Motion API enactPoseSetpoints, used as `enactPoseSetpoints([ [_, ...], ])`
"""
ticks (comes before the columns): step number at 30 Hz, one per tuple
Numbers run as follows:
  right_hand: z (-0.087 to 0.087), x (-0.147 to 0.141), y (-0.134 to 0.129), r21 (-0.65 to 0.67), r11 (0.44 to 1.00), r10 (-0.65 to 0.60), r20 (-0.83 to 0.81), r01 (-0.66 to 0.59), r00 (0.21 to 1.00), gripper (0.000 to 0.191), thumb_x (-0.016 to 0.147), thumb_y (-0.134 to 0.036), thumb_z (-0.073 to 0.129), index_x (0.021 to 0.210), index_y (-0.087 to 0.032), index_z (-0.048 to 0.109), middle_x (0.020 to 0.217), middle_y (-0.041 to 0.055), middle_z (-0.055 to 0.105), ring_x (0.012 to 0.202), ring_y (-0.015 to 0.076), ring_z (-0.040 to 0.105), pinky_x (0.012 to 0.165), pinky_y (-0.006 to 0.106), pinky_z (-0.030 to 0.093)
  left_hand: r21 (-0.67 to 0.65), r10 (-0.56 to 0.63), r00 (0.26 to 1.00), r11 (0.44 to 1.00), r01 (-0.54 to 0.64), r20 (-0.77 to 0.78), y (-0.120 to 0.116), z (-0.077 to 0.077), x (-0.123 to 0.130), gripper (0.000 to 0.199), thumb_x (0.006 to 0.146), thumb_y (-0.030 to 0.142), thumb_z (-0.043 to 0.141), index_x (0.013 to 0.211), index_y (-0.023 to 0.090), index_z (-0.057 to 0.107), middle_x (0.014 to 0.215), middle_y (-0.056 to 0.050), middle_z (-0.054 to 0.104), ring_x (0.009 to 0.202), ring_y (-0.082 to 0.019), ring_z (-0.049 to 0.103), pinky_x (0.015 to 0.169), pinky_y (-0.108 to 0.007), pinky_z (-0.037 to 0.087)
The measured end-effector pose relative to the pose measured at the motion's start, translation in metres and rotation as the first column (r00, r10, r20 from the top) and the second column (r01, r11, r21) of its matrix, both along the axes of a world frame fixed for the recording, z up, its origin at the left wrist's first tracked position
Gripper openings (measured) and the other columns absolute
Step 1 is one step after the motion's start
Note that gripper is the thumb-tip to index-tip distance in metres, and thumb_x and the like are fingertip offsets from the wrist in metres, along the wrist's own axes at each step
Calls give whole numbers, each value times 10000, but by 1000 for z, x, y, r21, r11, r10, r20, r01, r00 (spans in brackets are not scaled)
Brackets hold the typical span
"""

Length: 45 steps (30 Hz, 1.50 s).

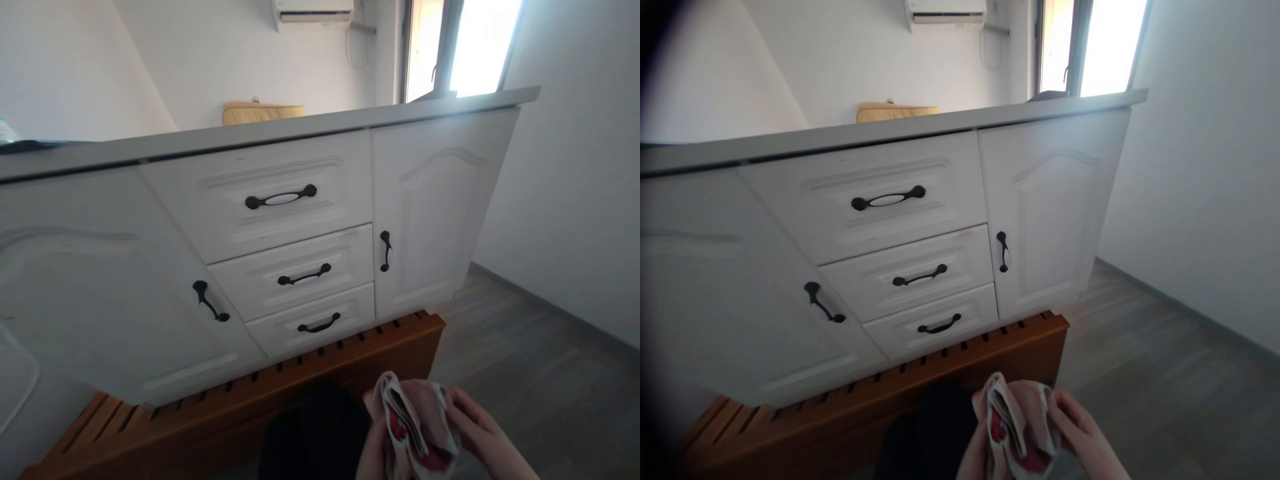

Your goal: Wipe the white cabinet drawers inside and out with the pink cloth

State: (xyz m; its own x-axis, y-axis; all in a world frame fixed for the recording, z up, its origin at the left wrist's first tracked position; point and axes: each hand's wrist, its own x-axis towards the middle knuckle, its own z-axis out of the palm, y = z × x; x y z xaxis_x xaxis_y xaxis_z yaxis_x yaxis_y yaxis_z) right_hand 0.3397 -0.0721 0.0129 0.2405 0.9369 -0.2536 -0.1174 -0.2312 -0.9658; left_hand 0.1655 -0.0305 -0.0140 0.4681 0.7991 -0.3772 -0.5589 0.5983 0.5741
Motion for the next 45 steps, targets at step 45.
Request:
enactPoseSetpoints([
  [45,6,39,10,119,981,89,432,-154,898,477,718,-447,802,1159,-275,750,1442,103,594,1335,341,526,1075,429,470,273,-100,943,943,192,-316,46,22,13,496,559,126,583,1028,176,736,747,21,704,577,-108,531,572,-234,393],
])
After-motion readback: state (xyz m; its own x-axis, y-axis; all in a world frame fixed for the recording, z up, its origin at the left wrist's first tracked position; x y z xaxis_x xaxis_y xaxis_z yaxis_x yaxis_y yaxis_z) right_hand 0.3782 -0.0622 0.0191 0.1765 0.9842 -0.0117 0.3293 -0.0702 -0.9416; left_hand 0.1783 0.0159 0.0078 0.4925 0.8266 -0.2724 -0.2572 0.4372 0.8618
